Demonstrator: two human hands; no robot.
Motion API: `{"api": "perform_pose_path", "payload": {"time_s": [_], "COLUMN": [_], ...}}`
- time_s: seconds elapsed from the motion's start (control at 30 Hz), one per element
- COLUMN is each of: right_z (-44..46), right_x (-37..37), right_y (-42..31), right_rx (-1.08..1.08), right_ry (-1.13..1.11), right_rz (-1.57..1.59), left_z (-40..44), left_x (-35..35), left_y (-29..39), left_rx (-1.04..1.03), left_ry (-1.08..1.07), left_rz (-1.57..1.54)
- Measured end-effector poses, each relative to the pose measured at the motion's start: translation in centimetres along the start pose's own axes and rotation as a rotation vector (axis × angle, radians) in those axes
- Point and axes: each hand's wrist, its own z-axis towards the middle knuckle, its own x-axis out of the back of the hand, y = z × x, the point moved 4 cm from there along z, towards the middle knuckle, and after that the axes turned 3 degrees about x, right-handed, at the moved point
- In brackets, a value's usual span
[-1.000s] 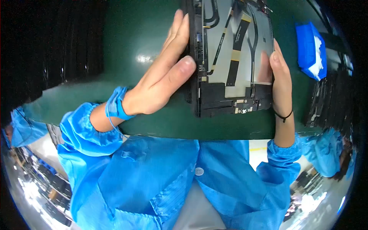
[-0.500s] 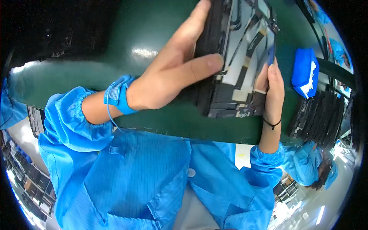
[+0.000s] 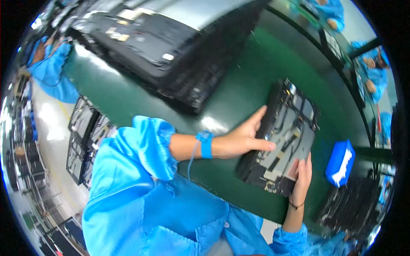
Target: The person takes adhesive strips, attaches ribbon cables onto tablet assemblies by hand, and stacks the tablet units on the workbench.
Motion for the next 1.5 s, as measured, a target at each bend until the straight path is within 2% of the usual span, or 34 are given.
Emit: {"api": "perform_pose_path", "payload": {"time_s": [0.1, 0.2, 0.27, 0.33, 0.43, 0.47, 0.57, 0.73, 0.83, 0.93, 0.97, 1.0, 1.03, 1.07, 1.17, 1.27, 1.4, 1.5], "right_z": [-0.3, -0.6, -0.9, -0.8, -0.8, -0.4, 1.0, 1.9, 3.3, 3.3, 3.0, 2.6, 2.0, 2.1, 2.4, 3.0, 3.4, 3.0], "right_x": [-0.8, -1.5, -1.3, -1.3, -1.2, -0.9, 0.1, 0.4, 1.3, 1.0, 0.7, 0.0, -0.7, -0.6, 0.2, 1.2, 2.0, 1.3], "right_y": [-1.1, -1.7, -1.8, -2.3, -3.3, -2.7, 0.4, 0.5, 1.6, 2.4, 1.8, 0.5, -0.3, -0.3, -0.2, 0.8, 1.5, 0.7], "right_rx": [-0.027, 0.030, 0.052, 0.062, 0.023, 0.026, -0.258, -0.298, -0.207, -0.280, -0.326, -0.371, -0.392, -0.419, -0.340, -0.338, -0.335, -0.325], "right_ry": [-0.027, -0.013, -0.045, -0.064, 0.062, 0.044, -0.085, -0.182, -0.124, -0.198, -0.148, -0.096, 0.108, 0.087, 0.233, 0.076, 0.132, 0.092], "right_rz": [0.194, 0.213, 0.211, 0.199, 0.391, 0.398, 0.742, 0.672, 0.528, 0.555, 0.571, 0.582, 0.540, 0.512, 0.397, 0.408, 0.334, 0.384], "left_z": [0.4, 0.4, 0.4, 0.0, 0.0, 0.1, 0.2, 0.6, 0.3, 0.3, 1.1, 1.5, 1.8, 2.0, 2.2, 2.6, 2.9, 2.5], "left_x": [-0.2, 0.3, 0.6, 0.1, -0.3, -0.3, -0.2, -0.3, -0.4, -0.2, 0.0, 0.1, 0.2, 0.2, 0.5, 0.7, 0.9, 0.6], "left_y": [-0.3, 0.0, 0.0, 0.6, 1.0, 1.0, 1.0, 0.3, 0.3, 0.1, -0.3, -0.5, -0.5, -0.6, -0.9, -1.4, -1.6, -1.4], "left_rx": [0.024, 0.068, 0.025, 0.104, 0.116, 0.118, 0.099, 0.051, 0.035, 0.057, 0.006, -0.022, 0.004, 0.029, 0.026, 0.090, 0.114, 0.121], "left_ry": [-0.010, 0.029, 0.019, -0.065, -0.051, -0.068, -0.097, -0.116, -0.007, 0.034, -0.056, 0.030, 0.012, -0.008, 0.068, 0.121, 0.148, 0.071], "left_rz": [-0.125, -0.112, -0.151, -0.267, -0.246, -0.241, -0.238, -0.321, -0.235, -0.357, -0.391, -0.407, -0.402, -0.398, -0.360, -0.327, -0.280, -0.325]}}
